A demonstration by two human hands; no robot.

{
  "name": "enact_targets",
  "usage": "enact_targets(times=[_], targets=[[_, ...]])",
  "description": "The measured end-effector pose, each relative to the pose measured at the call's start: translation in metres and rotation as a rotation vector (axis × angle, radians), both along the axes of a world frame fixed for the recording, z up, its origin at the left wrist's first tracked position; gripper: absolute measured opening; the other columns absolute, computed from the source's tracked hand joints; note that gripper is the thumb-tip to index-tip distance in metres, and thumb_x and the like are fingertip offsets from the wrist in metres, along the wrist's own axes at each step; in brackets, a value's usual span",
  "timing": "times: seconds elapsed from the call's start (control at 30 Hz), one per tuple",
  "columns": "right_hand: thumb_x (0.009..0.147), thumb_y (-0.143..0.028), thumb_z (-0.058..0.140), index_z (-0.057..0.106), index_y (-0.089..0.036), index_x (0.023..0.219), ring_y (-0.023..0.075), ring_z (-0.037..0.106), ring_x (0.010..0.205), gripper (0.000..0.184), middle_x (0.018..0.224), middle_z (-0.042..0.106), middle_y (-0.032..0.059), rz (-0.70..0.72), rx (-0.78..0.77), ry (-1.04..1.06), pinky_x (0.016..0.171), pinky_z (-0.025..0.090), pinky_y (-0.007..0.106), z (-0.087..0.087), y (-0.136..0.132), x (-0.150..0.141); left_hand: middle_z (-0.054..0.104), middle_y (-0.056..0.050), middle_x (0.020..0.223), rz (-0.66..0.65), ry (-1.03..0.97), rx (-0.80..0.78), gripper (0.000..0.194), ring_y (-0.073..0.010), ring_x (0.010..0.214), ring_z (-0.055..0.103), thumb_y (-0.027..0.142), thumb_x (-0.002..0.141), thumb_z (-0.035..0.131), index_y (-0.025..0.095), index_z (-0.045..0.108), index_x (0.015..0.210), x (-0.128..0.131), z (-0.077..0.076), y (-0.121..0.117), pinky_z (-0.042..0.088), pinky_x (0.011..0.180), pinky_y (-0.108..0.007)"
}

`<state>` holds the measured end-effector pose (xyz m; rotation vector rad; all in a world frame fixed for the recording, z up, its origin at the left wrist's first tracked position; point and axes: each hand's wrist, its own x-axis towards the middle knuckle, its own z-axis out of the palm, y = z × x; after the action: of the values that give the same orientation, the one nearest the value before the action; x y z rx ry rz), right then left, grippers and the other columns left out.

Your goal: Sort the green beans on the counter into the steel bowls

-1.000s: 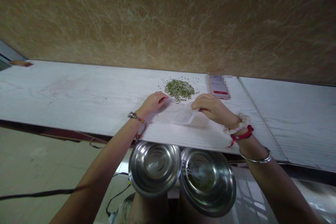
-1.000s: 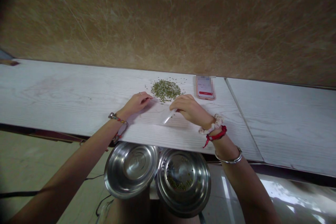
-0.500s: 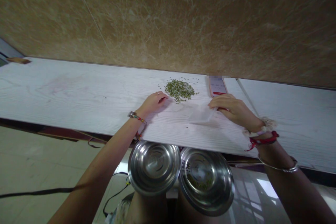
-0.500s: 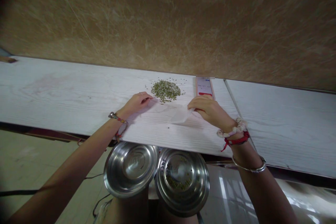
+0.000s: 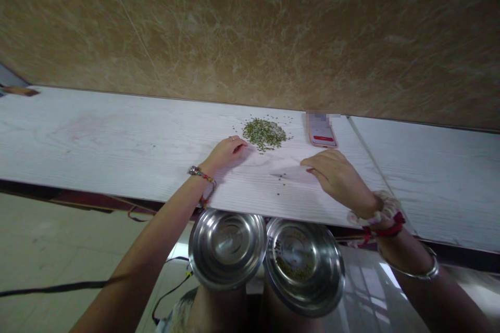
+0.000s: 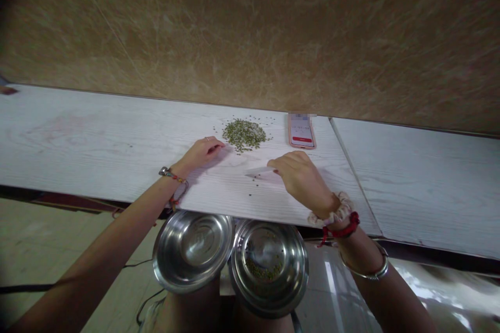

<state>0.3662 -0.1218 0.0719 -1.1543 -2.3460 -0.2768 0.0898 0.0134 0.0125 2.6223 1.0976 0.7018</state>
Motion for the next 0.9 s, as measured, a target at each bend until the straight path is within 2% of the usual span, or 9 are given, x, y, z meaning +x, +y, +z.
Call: enact_targets(times=[0.27, 0.67, 0.8, 0.9], targets=[[0.088, -0.013, 0.043, 0.061, -0.02, 0.092, 0.0149, 0.061, 0.079, 0.02, 0.081, 0.07, 0.0023, 0.098, -0.085, -0.003, 0.083, 0.041, 0.035, 0.008, -0.03, -0.004, 0.067, -0.006, 0.091, 0.006, -0.017, 0.005, 0.021, -0.0162, 0.084, 0.06, 0.015, 0.083, 0.046, 0.017, 0.065, 0.091, 0.0, -0.001, 0.0, 0.049, 0.082, -0.031], [0.087, -0.01, 0.042, 0.055, -0.02, 0.092, 0.0115, 0.06, 0.07, 0.018, 0.077, 0.066, -0.0014, 0.109, -0.173, -0.024, 0.088, 0.038, 0.035, 0.026, -0.091, -0.005, 0.067, -0.006, 0.09, 0.004, -0.035, 0.001, 0.021, -0.0167, 0.083, 0.06, 0.017, 0.082, 0.045, 0.017, 0.065, 0.09, 0.0, -0.001, 0.0, 0.049, 0.082, -0.032], [0.086, -0.008, 0.043, 0.055, -0.021, 0.091, 0.0102, 0.059, 0.066, 0.018, 0.072, 0.064, -0.003, 0.107, -0.172, -0.009, 0.085, 0.04, 0.033, 0.034, -0.097, -0.006, 0.067, -0.006, 0.09, 0.006, -0.031, 0.005, 0.022, -0.0168, 0.083, 0.061, 0.019, 0.083, 0.044, 0.017, 0.065, 0.09, 0.001, -0.002, 0.001, 0.049, 0.082, -0.032], [0.087, -0.011, 0.043, 0.056, -0.022, 0.09, 0.0119, 0.059, 0.065, 0.016, 0.072, 0.066, -0.0022, 0.083, -0.104, -0.002, 0.082, 0.043, 0.034, 0.037, -0.092, -0.004, 0.068, -0.005, 0.09, 0.006, -0.039, 0.014, 0.022, -0.0164, 0.083, 0.061, 0.018, 0.082, 0.044, 0.018, 0.065, 0.09, 0.0, -0.002, 0.0, 0.049, 0.081, -0.031]])
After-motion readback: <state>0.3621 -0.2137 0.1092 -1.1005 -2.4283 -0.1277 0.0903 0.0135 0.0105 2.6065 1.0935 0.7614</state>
